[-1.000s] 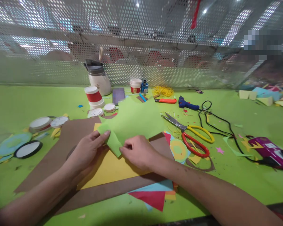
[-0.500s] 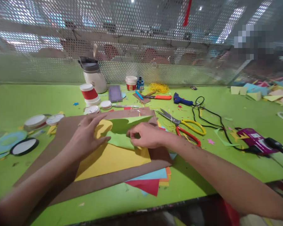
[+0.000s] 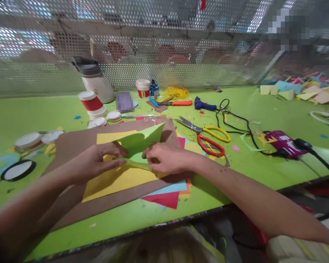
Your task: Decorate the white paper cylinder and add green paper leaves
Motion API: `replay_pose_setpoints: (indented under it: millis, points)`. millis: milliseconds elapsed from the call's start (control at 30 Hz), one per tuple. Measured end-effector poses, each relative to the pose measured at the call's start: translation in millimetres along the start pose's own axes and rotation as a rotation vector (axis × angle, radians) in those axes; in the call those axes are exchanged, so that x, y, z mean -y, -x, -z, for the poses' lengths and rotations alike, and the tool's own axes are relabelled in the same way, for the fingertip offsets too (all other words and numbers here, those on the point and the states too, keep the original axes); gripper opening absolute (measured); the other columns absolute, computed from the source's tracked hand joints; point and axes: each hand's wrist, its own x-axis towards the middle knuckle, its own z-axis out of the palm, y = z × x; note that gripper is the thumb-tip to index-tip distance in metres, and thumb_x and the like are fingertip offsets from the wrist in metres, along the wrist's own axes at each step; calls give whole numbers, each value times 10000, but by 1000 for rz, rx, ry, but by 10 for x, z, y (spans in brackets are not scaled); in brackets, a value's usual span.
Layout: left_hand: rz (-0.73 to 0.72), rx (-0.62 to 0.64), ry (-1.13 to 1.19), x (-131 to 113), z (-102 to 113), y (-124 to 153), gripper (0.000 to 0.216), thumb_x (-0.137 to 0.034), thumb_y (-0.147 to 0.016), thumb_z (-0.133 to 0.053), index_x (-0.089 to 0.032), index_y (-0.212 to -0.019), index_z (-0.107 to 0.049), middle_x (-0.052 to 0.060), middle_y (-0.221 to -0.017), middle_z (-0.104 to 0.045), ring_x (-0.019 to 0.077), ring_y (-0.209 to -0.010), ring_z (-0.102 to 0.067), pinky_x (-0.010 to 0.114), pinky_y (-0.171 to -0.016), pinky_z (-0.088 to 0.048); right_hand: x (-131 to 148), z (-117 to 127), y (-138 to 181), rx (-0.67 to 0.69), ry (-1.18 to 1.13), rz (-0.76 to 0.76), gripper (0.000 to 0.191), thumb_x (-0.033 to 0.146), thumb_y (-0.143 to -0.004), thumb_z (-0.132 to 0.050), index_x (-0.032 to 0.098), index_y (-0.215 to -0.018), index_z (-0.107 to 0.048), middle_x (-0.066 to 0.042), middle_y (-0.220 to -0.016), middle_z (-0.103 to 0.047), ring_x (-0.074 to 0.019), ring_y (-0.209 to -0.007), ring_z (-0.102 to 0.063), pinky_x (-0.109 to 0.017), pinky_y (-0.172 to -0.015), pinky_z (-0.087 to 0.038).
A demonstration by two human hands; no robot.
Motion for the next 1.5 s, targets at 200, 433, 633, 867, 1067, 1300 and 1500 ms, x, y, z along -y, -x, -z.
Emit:
replay_pose_setpoints:
  millis: [200,433,633,867,1067,1300,1500]
  points:
    - [-122,150,-317,-121,42,-31,157,-313,-773,-600,-211,-744,-716,83,-976,-696,226,-819,-632,324,-756,-457,43,-15,62,-63,-15,68,76,199,-845,-608,128,-858,-632,-137,-1113,-623,-215,-1012,-565,-357,-889,-449]
    - [-104,208,-521,-190,-47,119,230,-281,-871,-479,-152,-780,-647,74,-802,-618,187,-708,-585,292,-656,-442,-26,-178,61,-292,85,142,120,163,-870,-579,142,-766,-635,-107,-900,-641,-212,-902,-553,-355,-802,-454]
    - [-226,206,-544,-132,-149,226,268,-268,-875,-491,-173,-632,-551,36,-700,-544,165,-655,-538,271,-597,-413,25,-227,151,-166,264,161,195,172,-904,-517,116,-759,-635,-99,-781,-609,-185,-733,-523,-308,-680,-420]
    - [-230,256,-418,-5,-72,112,260,-294,-881,-484,-176,-725,-655,86,-1019,-614,202,-871,-592,331,-782,-451,-36,-247,136,-175,-16,75,178,185,-917,-512,113,-786,-609,-92,-868,-586,-187,-845,-504,-333,-805,-420]
    - [-219,158,-397,74,-181,133,332,-275,-912,-419,-169,-689,-640,98,-1045,-623,240,-960,-560,397,-844,-425,39,-281,97,-203,13,-156,222,186,-915,-505,123,-717,-582,-76,-807,-540,-200,-861,-471,-341,-783,-408]
    - [-187,117,-367,91,-226,173,314,-263,-881,-484,-168,-585,-526,111,-1013,-588,232,-965,-552,408,-832,-421,109,-318,116,-238,24,-300,228,197,-859,-581,153,-640,-534,-43,-764,-514,-197,-862,-460,-325,-740,-383]
    - [-201,130,-363,106,-225,206,312,-250,-880,-470,-176,-581,-517,115,-1033,-567,251,-1014,-524,427,-835,-417,99,-303,178,-250,-44,-324,199,170,-857,-582,157,-666,-526,-29,-791,-516,-171,-822,-471,-336,-779,-374]
